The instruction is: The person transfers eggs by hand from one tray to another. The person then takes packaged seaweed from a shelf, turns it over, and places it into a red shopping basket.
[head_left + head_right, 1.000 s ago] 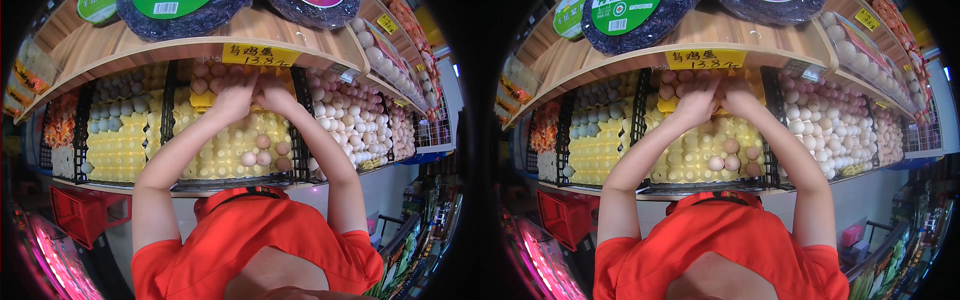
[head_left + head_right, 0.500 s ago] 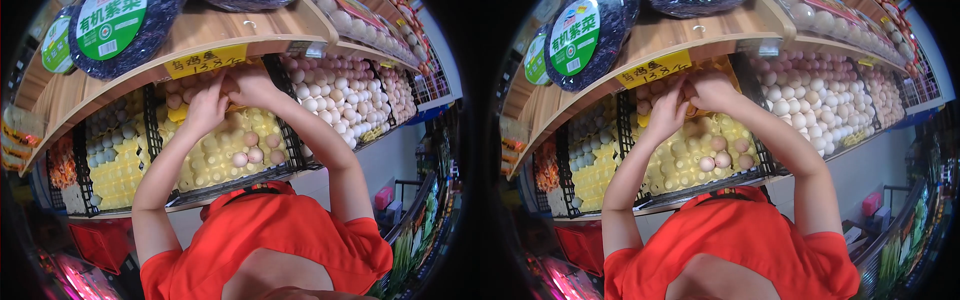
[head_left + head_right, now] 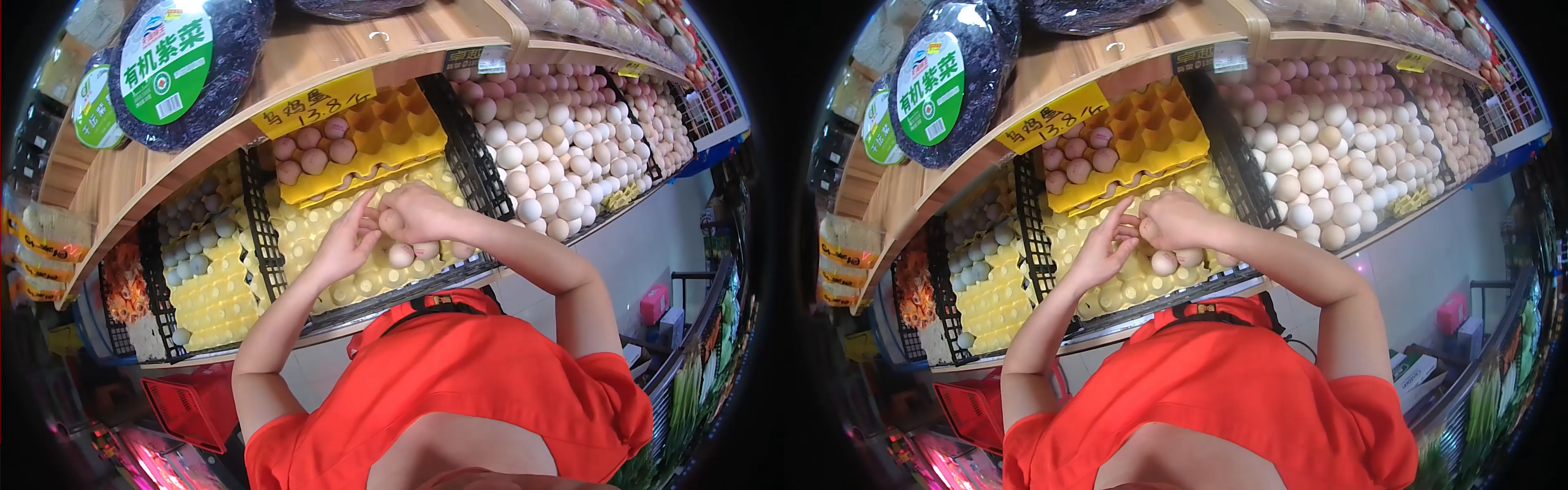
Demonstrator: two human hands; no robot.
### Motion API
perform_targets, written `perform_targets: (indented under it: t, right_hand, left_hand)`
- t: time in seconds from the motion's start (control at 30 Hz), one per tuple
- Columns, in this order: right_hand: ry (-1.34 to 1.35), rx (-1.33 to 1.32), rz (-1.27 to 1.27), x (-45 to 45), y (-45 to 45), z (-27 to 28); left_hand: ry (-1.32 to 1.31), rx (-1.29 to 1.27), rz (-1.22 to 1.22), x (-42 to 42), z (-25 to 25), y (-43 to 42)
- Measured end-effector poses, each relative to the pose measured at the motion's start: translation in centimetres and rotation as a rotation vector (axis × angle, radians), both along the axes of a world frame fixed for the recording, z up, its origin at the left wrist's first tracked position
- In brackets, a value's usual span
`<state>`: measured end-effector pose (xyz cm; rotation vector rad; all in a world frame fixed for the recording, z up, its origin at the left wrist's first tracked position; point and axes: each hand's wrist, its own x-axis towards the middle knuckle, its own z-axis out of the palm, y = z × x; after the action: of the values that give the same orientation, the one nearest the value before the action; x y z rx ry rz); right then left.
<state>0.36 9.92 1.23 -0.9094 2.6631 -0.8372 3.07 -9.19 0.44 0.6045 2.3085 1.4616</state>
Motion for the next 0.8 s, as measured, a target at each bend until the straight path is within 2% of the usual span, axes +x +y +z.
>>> perform_targets:
  t: [0.17,0.3,0.6,0.67,0.8]
  right_hand:
    - [-0.094,0.157,0.032,0.2,-0.7,-0.4]
    - [-0.022,0.153,0.053,0.2,-0.7,-1.6]
    - [-0.186,0.199,0.086,-0.5,-0.8,-1.4]
    - [-0.085,0.104,0.099,-0.8,0.0,-1.8]
    - [-0.041,0.174,0.064,-1.1,1.5,0.2]
  left_hand:
    - [-0.045,-0.075,-0.004,0.3,-0.8,-0.1]
    - [-0.034,-0.118,-0.045,0.4,-1.2,-0.2]
    - [0.033,-0.179,-0.058,0.4,-1.6,-0.2]
    - [0.013,-0.182,-0.057,0.3,-1.4,-0.3]
    - [0.009,-0.215,-0.071,0.2,-1.3,-0.5]
